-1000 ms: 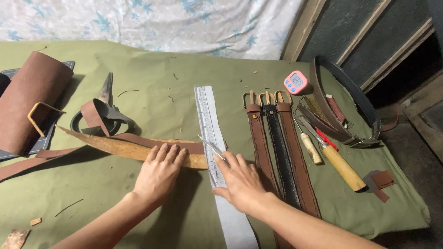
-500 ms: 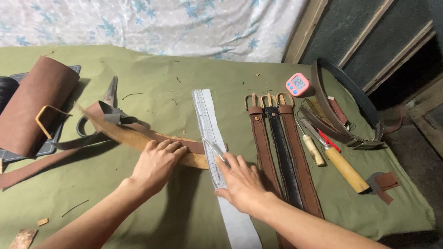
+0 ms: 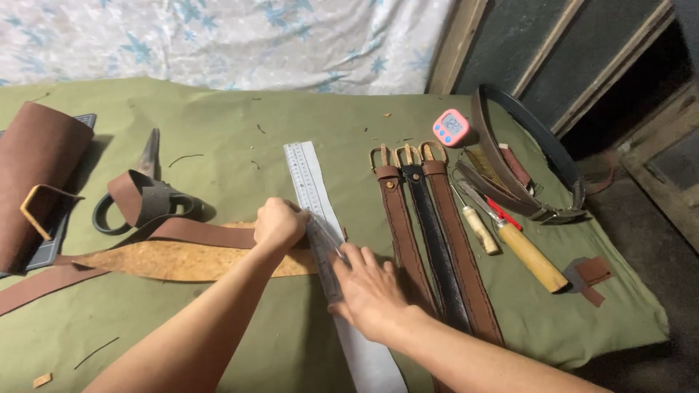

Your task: A person measures and cuts a thin strip of leather using a metal ruler and a precision blade on a workshop table.

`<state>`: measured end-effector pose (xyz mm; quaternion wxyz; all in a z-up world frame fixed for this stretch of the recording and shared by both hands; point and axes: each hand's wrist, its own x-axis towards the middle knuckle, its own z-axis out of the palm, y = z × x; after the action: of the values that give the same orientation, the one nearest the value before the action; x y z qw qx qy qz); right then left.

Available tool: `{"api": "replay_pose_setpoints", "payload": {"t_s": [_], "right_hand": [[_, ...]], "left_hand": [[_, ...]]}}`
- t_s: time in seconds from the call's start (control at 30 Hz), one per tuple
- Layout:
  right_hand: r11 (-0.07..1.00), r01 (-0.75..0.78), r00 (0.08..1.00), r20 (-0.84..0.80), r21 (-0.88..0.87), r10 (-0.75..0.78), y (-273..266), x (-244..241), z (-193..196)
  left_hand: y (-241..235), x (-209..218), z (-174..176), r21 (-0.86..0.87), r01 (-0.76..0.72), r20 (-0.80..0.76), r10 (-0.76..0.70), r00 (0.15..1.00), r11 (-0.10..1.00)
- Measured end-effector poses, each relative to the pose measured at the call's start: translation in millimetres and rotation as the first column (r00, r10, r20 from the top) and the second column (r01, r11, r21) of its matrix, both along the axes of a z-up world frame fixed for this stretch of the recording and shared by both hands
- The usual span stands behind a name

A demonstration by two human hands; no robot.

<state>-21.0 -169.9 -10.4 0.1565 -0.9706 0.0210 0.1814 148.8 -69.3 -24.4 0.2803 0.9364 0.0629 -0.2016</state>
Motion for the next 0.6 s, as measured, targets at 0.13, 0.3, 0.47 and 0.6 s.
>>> {"api": "replay_pose_setpoints", "payload": {"t_s": [0.13, 0.3, 0.47, 0.6], "right_hand": [[0.996, 0.080, 0.997, -0.025, 0.043, -0.079, -0.4, -0.9, 4.3], [0.985, 0.153, 0.985, -0.085, 0.074, -0.147, 1.5, -3.5, 13.5], [0.983, 0.171, 0.977, -0.138, 0.072, -0.160, 3.2, -1.8, 15.2], [0.992, 0.121, 0.990, -0.078, 0.026, -0.119, 2.4, -1.7, 3.4]], "left_hand": [[-11.6, 5.4, 3.3, -0.052, -0.131, -0.040, 0.129, 0.991, 0.990], [2.7, 18.9, -14.9, -0.210, -0.063, -0.035, 0.057, 0.998, 0.976], [61.8, 27.9, -9.6, 0.164, 0.492, 0.201, -0.517, 0.832, 0.855], [89.0, 24.4, -7.2, 0.388, 0.680, 0.026, -0.744, 0.667, 0.623]]}}
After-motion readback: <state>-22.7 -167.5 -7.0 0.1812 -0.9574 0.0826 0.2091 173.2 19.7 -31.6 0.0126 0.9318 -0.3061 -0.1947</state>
